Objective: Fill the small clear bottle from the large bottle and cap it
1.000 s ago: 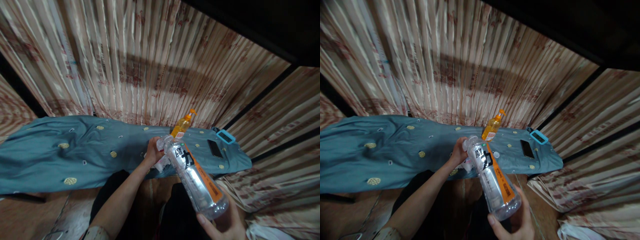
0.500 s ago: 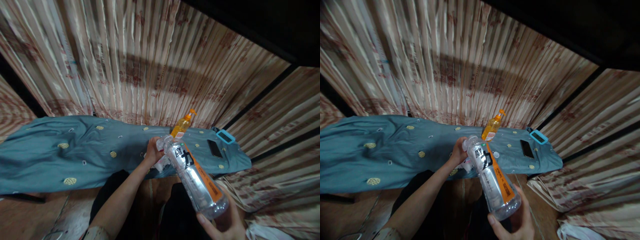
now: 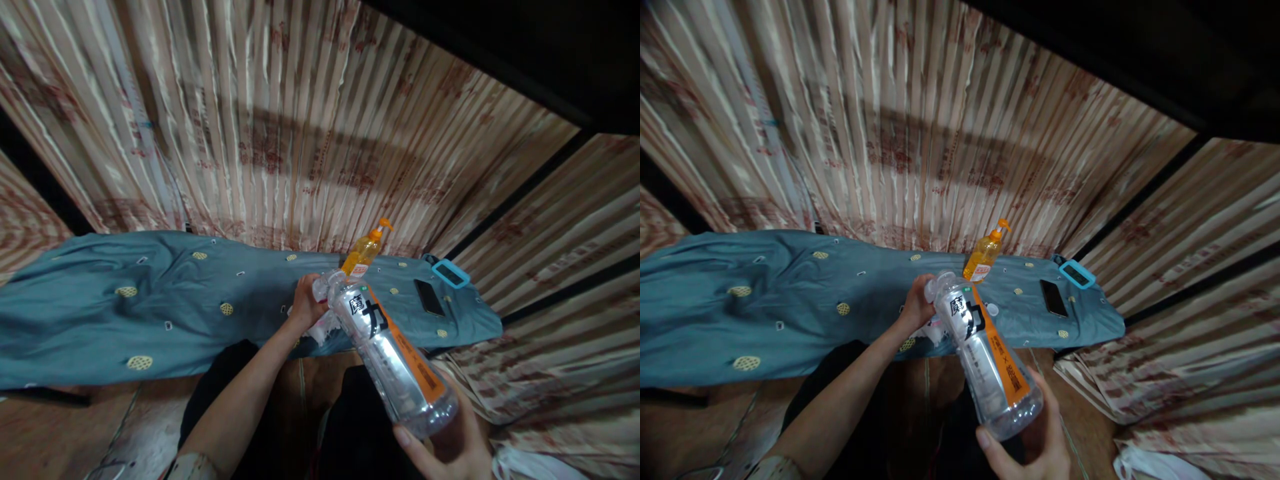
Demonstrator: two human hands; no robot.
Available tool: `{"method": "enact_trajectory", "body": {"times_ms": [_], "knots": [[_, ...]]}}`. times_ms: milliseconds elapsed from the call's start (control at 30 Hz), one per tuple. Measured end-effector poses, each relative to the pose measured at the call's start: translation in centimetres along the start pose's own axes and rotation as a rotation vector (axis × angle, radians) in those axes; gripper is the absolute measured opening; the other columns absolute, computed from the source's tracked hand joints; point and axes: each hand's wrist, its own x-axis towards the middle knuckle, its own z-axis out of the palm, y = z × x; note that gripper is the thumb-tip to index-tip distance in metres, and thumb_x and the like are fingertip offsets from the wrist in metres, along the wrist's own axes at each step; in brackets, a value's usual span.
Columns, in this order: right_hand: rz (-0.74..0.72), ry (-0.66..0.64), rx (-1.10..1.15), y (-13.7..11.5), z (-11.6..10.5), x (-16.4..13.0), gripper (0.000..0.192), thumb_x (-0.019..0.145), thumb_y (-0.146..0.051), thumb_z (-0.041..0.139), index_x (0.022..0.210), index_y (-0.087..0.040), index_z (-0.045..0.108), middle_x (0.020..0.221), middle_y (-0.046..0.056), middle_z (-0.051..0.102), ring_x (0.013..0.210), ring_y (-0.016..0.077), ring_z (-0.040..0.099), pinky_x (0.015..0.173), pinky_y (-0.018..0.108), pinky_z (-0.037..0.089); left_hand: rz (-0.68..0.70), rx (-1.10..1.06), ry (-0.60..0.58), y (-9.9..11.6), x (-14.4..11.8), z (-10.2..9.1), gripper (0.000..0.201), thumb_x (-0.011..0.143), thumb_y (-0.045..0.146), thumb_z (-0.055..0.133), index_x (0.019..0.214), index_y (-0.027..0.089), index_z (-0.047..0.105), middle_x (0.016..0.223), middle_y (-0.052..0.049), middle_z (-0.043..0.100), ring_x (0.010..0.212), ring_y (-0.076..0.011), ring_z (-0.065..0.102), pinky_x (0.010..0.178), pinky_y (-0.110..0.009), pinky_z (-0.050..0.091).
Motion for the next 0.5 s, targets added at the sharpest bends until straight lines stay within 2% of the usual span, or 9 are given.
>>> {"method": "enact_trajectory", "body": {"times_ms": [167,367,500], "knots": [[-0.028,-0.005,-0.017,-0.08,-0.08,0.08,0.085,0.060,-0.050,0.085,0.133,-0.023,0.049,0.136,0.013,0.062,0.125,0.0316,0.062,0.103,0.038,0.049,-0.002,0.004,-0.008,0.13,-0.01,-0.04,0.046,0.058,0.024,0.082,0.098,0.019,0.060,0.101,-0.012,0.069,0.098,-0.0339,0.066,0.089,-0.051,0.054],[-0.024,0.002,-0.012,-0.26,0.05,0.09,0.082,0.061,-0.047,0.084,0.132,-0.023,0.050,0.133,0.012,0.064,0.122,0.0302,0.063,0.104,0.038,0.048,-0.006,0.011,-0.004,0.18,-0.01,-0.18,0.046,0.057,0.025,0.083,0.097,0.022,0.061,0.099,-0.007,0.068,0.098,-0.0303,0.066,0.089,-0.048,0.055],[-0.020,0.010,0.000,-0.37,0.17,0.10,0.084,0.060,-0.049,0.085,0.131,-0.023,0.049,0.135,0.013,0.062,0.123,0.0310,0.062,0.104,0.039,0.048,-0.008,0.020,-0.013,0.32,0.06,-0.27,0.046,0.056,0.024,0.084,0.096,0.021,0.061,0.099,-0.007,0.069,0.097,-0.0297,0.066,0.089,-0.047,0.055]]}}
